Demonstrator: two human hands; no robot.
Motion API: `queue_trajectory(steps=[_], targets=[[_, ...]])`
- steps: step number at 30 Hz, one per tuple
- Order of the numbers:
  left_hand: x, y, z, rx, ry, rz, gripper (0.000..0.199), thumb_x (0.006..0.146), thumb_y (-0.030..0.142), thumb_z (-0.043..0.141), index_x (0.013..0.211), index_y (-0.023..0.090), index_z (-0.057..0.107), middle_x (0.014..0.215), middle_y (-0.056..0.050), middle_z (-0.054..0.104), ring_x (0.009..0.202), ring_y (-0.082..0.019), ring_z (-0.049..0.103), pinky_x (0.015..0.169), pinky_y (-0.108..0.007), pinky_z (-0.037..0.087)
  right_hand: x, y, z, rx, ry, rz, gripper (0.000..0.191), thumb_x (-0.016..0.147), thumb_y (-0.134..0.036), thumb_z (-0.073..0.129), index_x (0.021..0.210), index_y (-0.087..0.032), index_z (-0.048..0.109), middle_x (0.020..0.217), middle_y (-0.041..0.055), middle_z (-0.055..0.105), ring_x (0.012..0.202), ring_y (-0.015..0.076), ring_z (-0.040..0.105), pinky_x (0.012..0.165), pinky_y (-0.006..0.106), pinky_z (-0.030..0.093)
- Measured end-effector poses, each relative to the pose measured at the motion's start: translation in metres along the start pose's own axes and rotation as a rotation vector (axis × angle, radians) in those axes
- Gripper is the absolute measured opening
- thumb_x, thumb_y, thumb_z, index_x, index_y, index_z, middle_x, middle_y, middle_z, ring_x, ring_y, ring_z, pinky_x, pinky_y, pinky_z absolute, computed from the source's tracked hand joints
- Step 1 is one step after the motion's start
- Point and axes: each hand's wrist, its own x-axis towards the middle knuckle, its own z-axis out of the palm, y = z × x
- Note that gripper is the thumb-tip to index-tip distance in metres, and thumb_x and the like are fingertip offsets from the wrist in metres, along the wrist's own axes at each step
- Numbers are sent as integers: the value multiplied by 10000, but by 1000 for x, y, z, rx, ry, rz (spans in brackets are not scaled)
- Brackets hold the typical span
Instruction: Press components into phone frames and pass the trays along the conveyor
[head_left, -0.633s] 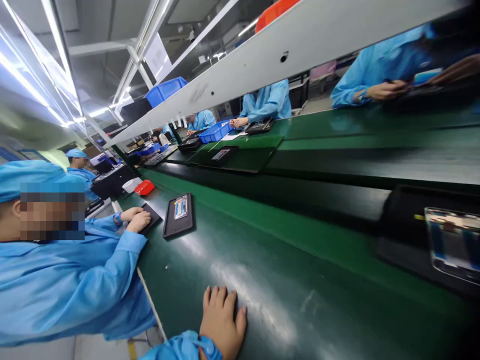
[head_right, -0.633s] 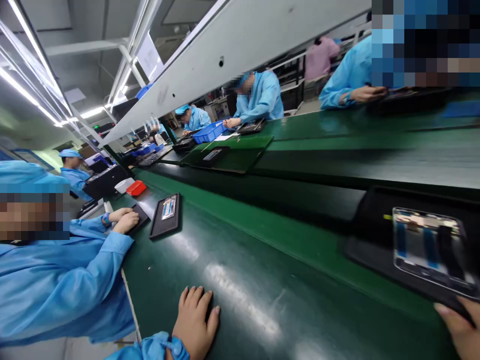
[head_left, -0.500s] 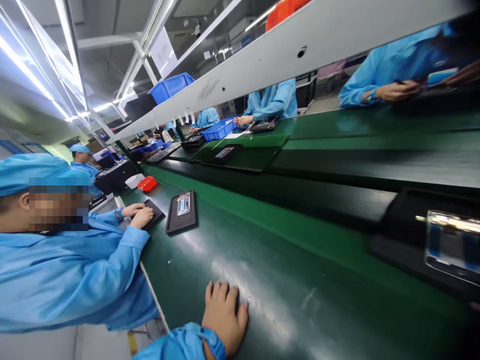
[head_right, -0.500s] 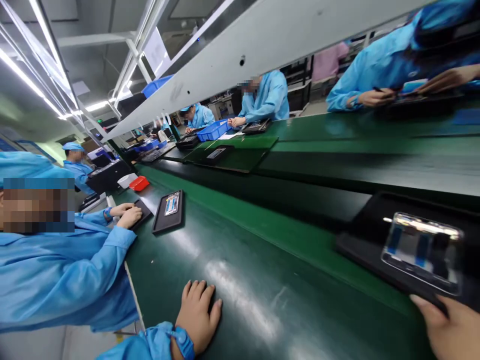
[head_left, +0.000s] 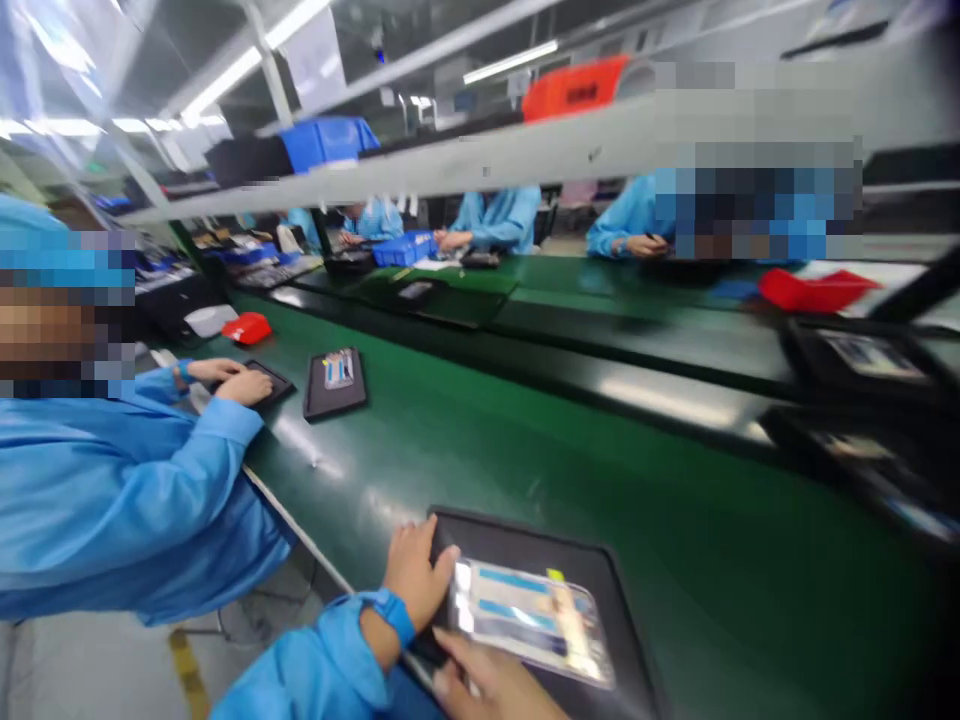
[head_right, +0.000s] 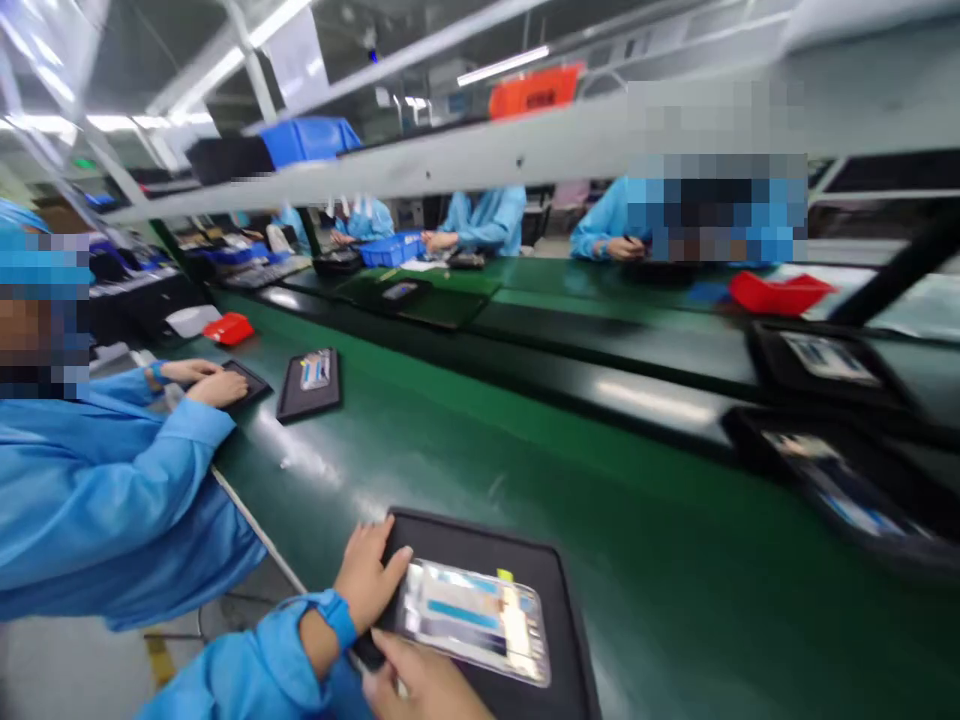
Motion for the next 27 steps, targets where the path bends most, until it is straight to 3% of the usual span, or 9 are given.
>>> queue_trajectory(steps=[2, 4, 8, 11, 16, 19, 22, 24, 27], targets=[[-13, -6, -2, 22, -49, 48, 418, 827, 276, 376, 1199, 100, 445, 1180, -119, 516, 1111, -259, 442, 981, -433, 290, -12, -13, 2, 84, 175, 101, 368, 817, -368, 389, 1054, -177, 594, 996, 66, 633, 912, 206, 573, 815, 300, 424], [-18, -12, -5, 26, -46, 77, 382, 837, 213, 340, 1183, 103, 460, 1148, -118, 540, 1093, -237, 462, 975, -415, 302, -27, -11, -10, 44, 309, 233, 391, 818, -410, 387, 1060, -180, 592, 1076, 70, 597, 1004, 224, 529, 890, 348, 380], [-16, -17, -7, 27, -8, 118, 357, 836, 181, 333, 1149, 102, 487, 1103, -116, 569, 1046, -221, 500, 955, -399, 331, -55, 9, -32, -222, 500, 390, 364, 838, -385, 371, 1038, -182, 599, 1047, 97, 603, 975, 240, 538, 862, 381, 397], [-15, -15, -11, 44, -9, 156, 356, 837, 184, 330, 1144, 96, 488, 1087, -117, 577, 1019, -220, 515, 941, -393, 346, -68, 12, -29, -346, 453, 376, 325, 831, -363, 414, 1022, -186, 607, 1029, 96, 610, 952, 239, 548, 846, 380, 410], [-8, -12, -19, 76, -21, 159, 353, 838, 200, 336, 1138, 101, 493, 1051, -120, 592, 979, -230, 529, 887, -389, 385, -80, 3, 4, -434, 263, 310, 394, 782, -389, 513, 1105, -168, 565, 1053, 102, 603, 933, 241, 562, 803, 345, 444], [-2, -15, -20, 68, -23, 145, 354, 837, 207, 341, 1141, 106, 493, 1059, -118, 587, 988, -235, 523, 888, -395, 382, -79, 4, 22, -487, 282, 367, 285, 832, -304, 440, 1014, -172, 615, 958, 92, 641, 867, 238, 581, 775, 357, 442], [-5, -16, -22, 65, -11, 173, 357, 841, 226, 331, 1129, 96, 497, 1056, -132, 582, 985, -248, 517, 874, -415, 388, -76, 7, 25, -409, 345, 399, 279, 851, -271, 385, 932, -190, 640, 907, 76, 653, 845, 229, 581, 770, 356, 425], [-16, -10, -25, 80, 54, 256, 355, 844, 244, 325, 1111, 95, 505, 1060, -144, 569, 1006, -270, 493, 871, -447, 380, -76, 6, 21, -252, 393, 429, 272, 843, -299, 390, 883, -206, 643, 888, 56, 655, 832, 217, 580, 757, 340, 421], [-44, 11, -30, 38, 51, 628, 298, 842, 246, 345, 1041, 141, 540, 999, -100, 584, 998, -257, 481, 900, -448, 353, -77, 6, 13, 86, 455, 560, 253, 803, -379, 445, 778, -203, 625, 781, 28, 648, 729, 187, 580, 657, 291, 434]])
